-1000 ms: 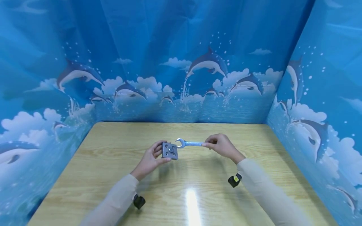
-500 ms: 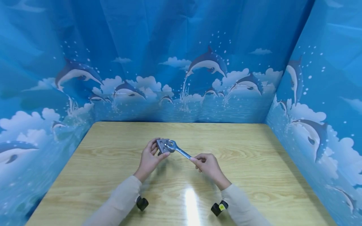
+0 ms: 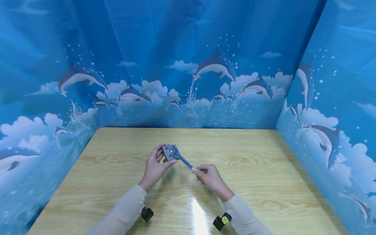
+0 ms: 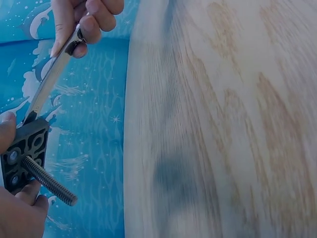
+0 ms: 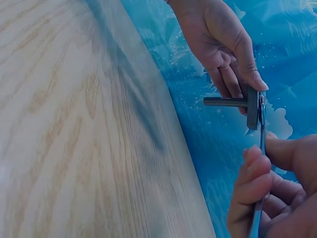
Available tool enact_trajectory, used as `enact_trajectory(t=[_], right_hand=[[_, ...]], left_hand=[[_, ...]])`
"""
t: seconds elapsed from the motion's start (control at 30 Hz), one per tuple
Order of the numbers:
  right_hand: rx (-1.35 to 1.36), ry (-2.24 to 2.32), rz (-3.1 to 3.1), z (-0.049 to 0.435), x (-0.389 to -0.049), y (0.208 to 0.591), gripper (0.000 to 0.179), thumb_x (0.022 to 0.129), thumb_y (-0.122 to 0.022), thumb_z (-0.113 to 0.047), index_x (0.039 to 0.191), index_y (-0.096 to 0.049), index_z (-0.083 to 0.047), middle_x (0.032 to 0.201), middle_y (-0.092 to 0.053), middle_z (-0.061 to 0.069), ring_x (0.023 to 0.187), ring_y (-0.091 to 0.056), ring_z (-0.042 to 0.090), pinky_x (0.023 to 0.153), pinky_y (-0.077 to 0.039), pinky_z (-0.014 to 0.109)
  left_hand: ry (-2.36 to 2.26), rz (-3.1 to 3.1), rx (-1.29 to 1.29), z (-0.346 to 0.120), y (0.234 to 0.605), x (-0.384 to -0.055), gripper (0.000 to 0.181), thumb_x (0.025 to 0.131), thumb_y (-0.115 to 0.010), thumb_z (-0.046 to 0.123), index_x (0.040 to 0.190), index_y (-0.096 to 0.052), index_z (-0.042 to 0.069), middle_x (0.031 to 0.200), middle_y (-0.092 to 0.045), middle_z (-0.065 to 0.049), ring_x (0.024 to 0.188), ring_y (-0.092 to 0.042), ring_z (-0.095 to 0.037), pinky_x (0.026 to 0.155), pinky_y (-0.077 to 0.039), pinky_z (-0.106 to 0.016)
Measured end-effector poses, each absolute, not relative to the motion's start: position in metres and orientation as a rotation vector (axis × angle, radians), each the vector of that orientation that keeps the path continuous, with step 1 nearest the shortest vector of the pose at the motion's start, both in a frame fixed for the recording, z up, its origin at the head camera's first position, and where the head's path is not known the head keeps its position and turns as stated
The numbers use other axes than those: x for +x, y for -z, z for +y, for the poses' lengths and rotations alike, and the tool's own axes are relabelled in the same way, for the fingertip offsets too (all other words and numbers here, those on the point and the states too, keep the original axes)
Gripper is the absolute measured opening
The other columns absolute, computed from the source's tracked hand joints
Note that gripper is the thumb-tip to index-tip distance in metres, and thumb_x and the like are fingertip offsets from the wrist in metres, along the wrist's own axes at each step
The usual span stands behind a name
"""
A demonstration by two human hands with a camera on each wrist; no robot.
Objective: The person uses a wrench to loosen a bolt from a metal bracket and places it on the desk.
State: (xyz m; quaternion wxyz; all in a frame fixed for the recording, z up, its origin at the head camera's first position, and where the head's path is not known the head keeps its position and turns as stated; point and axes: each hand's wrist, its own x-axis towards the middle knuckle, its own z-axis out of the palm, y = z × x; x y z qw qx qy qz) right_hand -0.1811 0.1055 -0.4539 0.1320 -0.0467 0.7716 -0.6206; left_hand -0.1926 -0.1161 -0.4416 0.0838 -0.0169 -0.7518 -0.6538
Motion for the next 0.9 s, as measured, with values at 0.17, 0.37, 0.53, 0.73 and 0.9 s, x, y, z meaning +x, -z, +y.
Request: enact_trajectory(t=[0.17, 0.37, 0.53, 0.73, 0.9], right_hand=[[-0.136, 1.782, 2.217, 0.104, -0.18, 0.452, 0.032, 0.094, -0.062, -0.022, 0.102, -0.067, 0.009, 0.061, -0.054, 0.0, 0.048, -0.041, 0.007, 0.039, -0.032, 0.014], [-0.133, 1.759, 2.221, 0.105, -0.181, 0.451, 0.031, 0.095, -0.061, -0.021, 0.102, -0.067, 0.008, 0.061, -0.054, -0.001, 0.047, -0.04, 0.006, 0.04, -0.031, 0.015], [-0.137, 1.726, 2.23, 0.108, -0.183, 0.451, 0.03, 0.095, -0.061, -0.021, 0.103, -0.067, 0.007, 0.061, -0.054, 0.0, 0.047, -0.039, 0.007, 0.04, -0.031, 0.016], [-0.209, 1.626, 2.255, 0.114, -0.193, 0.448, 0.032, 0.097, -0.058, -0.025, 0.106, -0.067, 0.005, 0.065, -0.054, 0.002, 0.049, -0.039, 0.009, 0.043, -0.033, 0.019], [-0.301, 1.521, 2.269, 0.126, -0.206, 0.445, 0.033, 0.097, -0.058, -0.026, 0.103, -0.068, 0.004, 0.064, -0.053, 0.004, 0.048, -0.036, 0.011, 0.046, -0.032, 0.022]], left_hand=[[1.948, -2.271, -0.055, -0.116, 0.44, -0.191, 0.077, 0.074, -0.081, 0.009, 0.14, -0.042, 0.01, 0.146, -0.043, -0.016, 0.133, -0.042, -0.032, 0.109, -0.039, -0.042], [1.962, -2.286, -0.036, -0.117, 0.441, -0.19, 0.08, 0.073, -0.081, 0.008, 0.142, -0.04, 0.008, 0.146, -0.042, -0.017, 0.134, -0.042, -0.031, 0.108, -0.04, -0.042], [1.972, -2.292, -0.074, -0.118, 0.44, -0.191, 0.08, 0.072, -0.082, 0.007, 0.141, -0.041, 0.008, 0.146, -0.043, -0.014, 0.133, -0.043, -0.03, 0.104, -0.042, -0.03], [1.988, -2.309, -0.097, -0.12, 0.439, -0.191, 0.08, 0.073, -0.082, 0.01, 0.142, -0.041, 0.009, 0.146, -0.043, -0.013, 0.133, -0.043, -0.03, 0.103, -0.043, -0.027], [2.013, -2.317, -0.178, -0.122, 0.433, -0.189, 0.077, 0.073, -0.081, 0.005, 0.14, -0.044, 0.011, 0.143, -0.048, -0.012, 0.132, -0.046, -0.029, 0.102, -0.044, -0.026]])
